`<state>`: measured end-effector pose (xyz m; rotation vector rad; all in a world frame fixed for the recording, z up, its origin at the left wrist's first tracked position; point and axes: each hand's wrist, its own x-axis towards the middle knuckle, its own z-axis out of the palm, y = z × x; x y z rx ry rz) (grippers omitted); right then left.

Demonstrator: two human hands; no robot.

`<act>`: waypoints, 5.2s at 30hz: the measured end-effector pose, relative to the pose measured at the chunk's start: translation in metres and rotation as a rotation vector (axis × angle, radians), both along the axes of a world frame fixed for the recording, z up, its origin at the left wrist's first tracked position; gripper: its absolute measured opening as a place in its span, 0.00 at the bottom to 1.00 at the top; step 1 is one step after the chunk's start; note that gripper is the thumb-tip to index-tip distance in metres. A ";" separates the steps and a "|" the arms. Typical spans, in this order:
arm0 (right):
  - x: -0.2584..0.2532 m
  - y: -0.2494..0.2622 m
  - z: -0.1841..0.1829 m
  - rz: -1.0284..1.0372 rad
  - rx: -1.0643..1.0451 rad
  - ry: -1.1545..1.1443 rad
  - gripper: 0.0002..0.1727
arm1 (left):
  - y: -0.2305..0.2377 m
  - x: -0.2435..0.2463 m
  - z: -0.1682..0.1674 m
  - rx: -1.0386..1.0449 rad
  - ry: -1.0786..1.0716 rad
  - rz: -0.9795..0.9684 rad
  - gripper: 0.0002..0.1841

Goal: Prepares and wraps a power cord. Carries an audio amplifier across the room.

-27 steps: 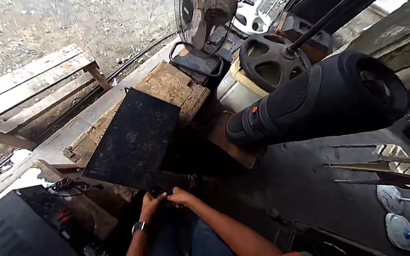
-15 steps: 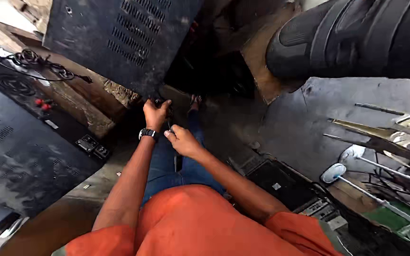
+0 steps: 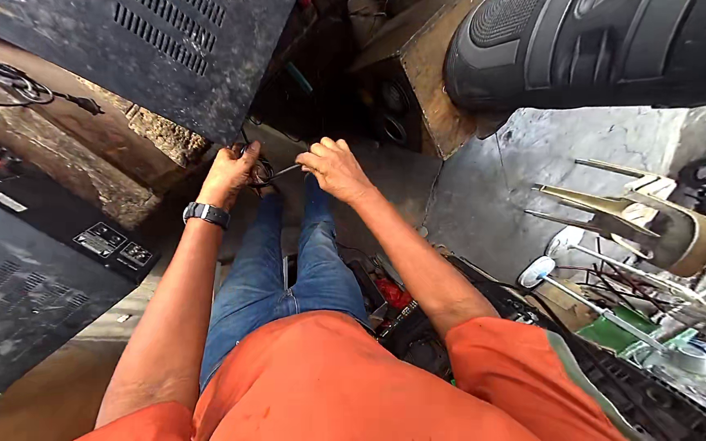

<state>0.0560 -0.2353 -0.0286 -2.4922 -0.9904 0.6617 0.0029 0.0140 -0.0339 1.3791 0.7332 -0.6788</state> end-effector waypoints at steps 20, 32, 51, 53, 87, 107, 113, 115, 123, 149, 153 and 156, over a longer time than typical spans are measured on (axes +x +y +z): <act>-0.049 0.107 -0.019 -1.816 0.606 1.118 0.13 | -0.031 -0.007 -0.013 0.397 -0.151 0.083 0.23; -0.053 0.089 -0.007 -1.601 0.929 1.753 0.21 | -0.029 -0.024 -0.043 0.350 -0.384 0.127 0.24; -0.059 0.061 -0.021 -1.299 1.029 1.688 0.13 | -0.015 -0.008 0.012 -0.356 -0.028 0.276 0.14; -0.056 0.064 -0.016 -1.305 0.964 1.575 0.15 | -0.013 -0.011 0.007 -0.361 -0.083 0.209 0.21; -0.054 0.072 0.037 -1.103 0.254 1.229 0.43 | -0.044 -0.012 -0.031 -0.003 -0.171 0.331 0.21; -0.086 0.011 0.047 -0.735 0.366 0.941 0.24 | -0.043 -0.017 -0.011 0.383 -0.168 0.052 0.26; -0.104 0.022 0.016 -0.489 0.643 1.373 0.19 | -0.041 -0.021 0.019 0.232 -0.108 0.158 0.21; -0.097 0.036 -0.006 -0.434 0.599 1.381 0.17 | -0.037 -0.019 0.020 0.159 -0.069 0.175 0.21; -0.045 0.107 -0.053 -0.763 0.874 0.898 0.19 | -0.004 -0.021 0.012 0.530 -0.135 -0.231 0.32; -0.062 0.103 -0.023 -1.015 0.739 0.928 0.09 | -0.020 -0.077 0.015 0.054 -0.115 0.360 0.10; -0.054 0.112 -0.007 -0.886 0.648 0.844 0.17 | -0.022 -0.073 0.010 0.259 -0.194 0.310 0.13; -0.051 0.107 -0.009 -0.743 0.513 0.722 0.21 | -0.025 -0.072 0.011 0.307 -0.215 0.250 0.15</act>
